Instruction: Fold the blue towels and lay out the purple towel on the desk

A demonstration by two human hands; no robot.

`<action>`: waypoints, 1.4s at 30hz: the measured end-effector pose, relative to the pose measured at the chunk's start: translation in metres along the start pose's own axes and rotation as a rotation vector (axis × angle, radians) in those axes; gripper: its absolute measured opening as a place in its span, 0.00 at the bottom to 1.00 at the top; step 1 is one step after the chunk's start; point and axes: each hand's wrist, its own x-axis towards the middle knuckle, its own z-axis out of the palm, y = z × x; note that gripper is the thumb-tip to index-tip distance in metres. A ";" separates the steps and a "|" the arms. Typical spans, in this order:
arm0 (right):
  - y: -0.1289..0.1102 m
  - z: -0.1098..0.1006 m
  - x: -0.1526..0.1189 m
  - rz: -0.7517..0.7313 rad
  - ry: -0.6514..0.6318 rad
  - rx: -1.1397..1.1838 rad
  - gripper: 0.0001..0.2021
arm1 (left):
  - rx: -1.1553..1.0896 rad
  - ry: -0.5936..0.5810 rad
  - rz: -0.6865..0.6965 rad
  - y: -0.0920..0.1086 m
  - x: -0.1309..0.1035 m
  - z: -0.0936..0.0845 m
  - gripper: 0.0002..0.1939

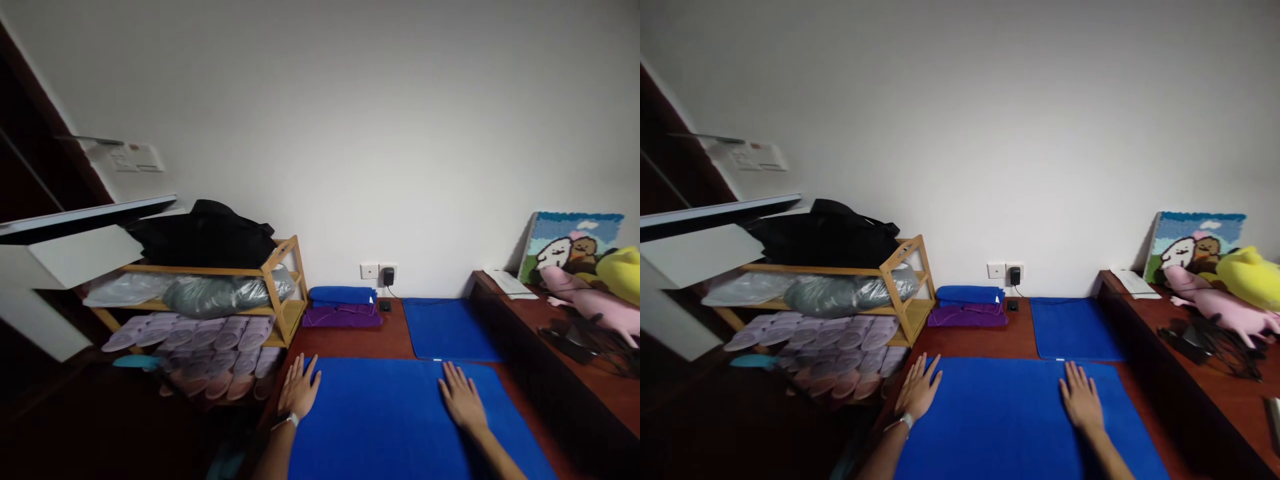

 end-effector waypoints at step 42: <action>-0.113 -0.003 -0.013 -0.291 -0.051 0.136 0.34 | 0.033 0.031 -0.006 -0.008 0.002 0.009 0.33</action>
